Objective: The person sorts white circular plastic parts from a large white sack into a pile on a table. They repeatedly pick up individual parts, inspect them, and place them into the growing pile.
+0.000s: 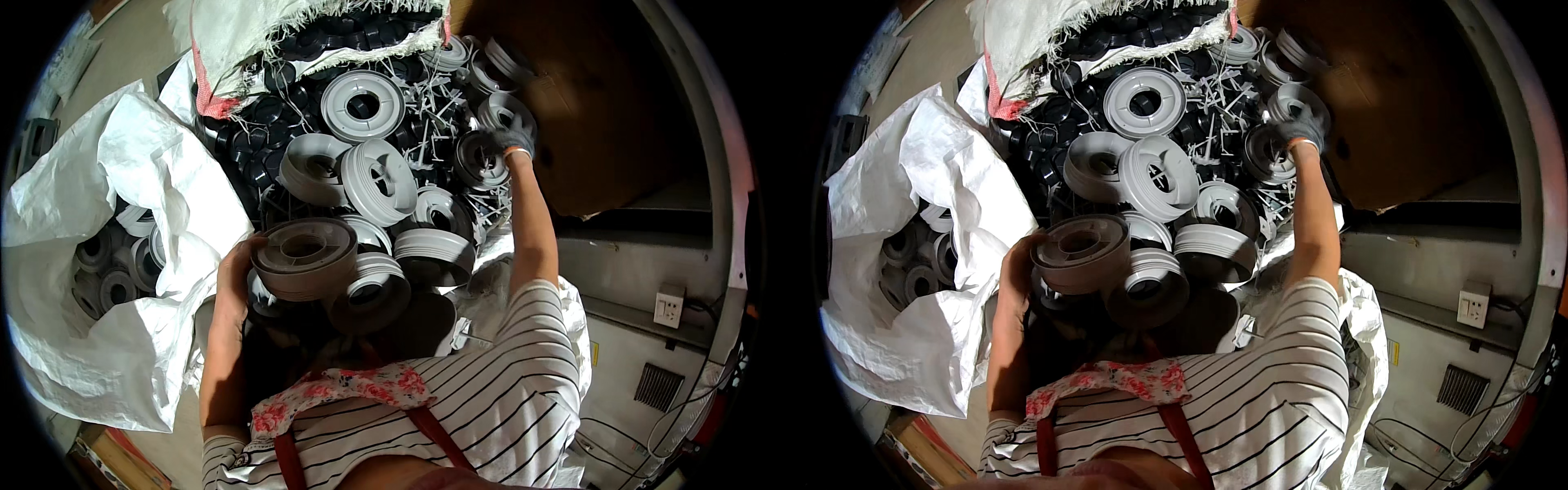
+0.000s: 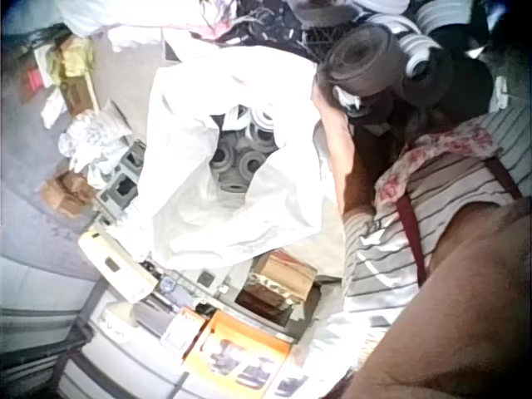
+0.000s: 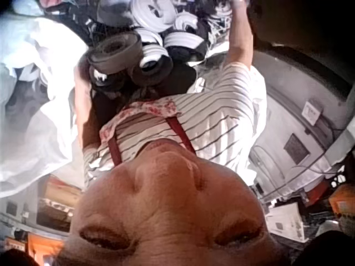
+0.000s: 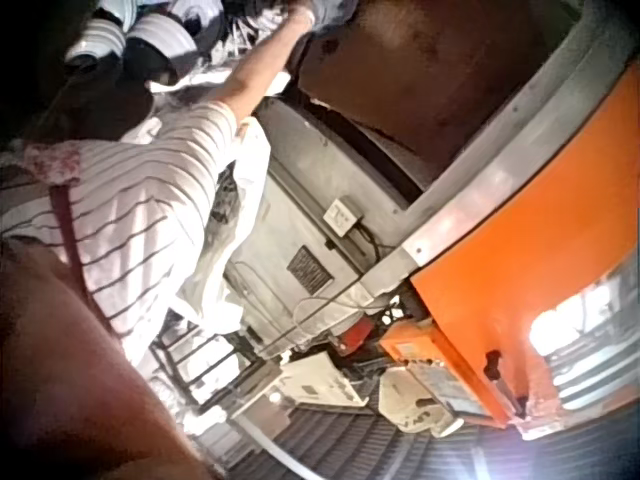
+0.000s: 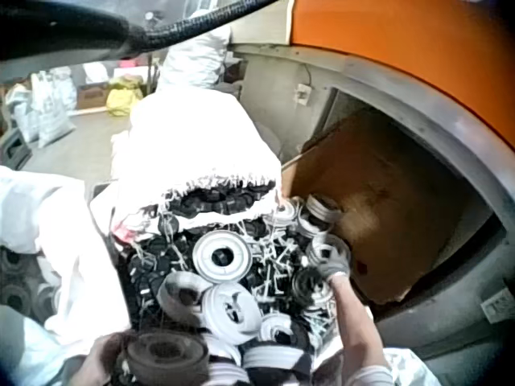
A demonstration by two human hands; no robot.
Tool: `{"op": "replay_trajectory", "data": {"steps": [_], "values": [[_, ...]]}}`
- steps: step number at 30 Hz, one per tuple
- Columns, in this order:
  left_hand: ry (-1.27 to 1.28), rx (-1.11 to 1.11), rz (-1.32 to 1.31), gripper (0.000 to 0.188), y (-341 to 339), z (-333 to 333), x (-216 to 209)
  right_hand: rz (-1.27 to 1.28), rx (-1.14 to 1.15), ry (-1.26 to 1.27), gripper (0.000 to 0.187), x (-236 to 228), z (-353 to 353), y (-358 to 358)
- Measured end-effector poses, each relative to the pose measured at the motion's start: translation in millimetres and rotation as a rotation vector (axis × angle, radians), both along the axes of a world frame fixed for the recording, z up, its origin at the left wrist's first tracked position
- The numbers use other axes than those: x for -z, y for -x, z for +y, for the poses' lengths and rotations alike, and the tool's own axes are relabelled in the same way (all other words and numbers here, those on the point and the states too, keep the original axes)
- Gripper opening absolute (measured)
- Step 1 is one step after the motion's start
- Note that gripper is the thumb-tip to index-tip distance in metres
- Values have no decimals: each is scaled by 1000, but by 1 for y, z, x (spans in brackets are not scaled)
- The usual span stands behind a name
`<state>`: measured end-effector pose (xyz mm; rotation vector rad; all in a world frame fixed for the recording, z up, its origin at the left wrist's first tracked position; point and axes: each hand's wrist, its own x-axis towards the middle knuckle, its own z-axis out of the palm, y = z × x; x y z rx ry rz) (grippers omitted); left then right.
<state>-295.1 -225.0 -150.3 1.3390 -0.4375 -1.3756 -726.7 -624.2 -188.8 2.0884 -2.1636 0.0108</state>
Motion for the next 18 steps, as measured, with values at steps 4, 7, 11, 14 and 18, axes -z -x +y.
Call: {"op": "replay_trajectory", "data": {"steps": [4,7,11,14,18], "values": [[-67,61,-236,42,1,4,-9,-165,-165,-336,76,31,35,-32],[-81,12,-53,56,4,2,-14,-230,-338,-321,78,17,86,-72],[-25,136,-202,66,-3,11,4,-382,-620,-566,87,-7,152,-113],[111,184,-172,70,-4,18,5,-454,-580,-852,87,-38,172,-124],[117,277,-140,68,-7,24,-11,-249,-982,-1011,78,-109,188,-121]]}}
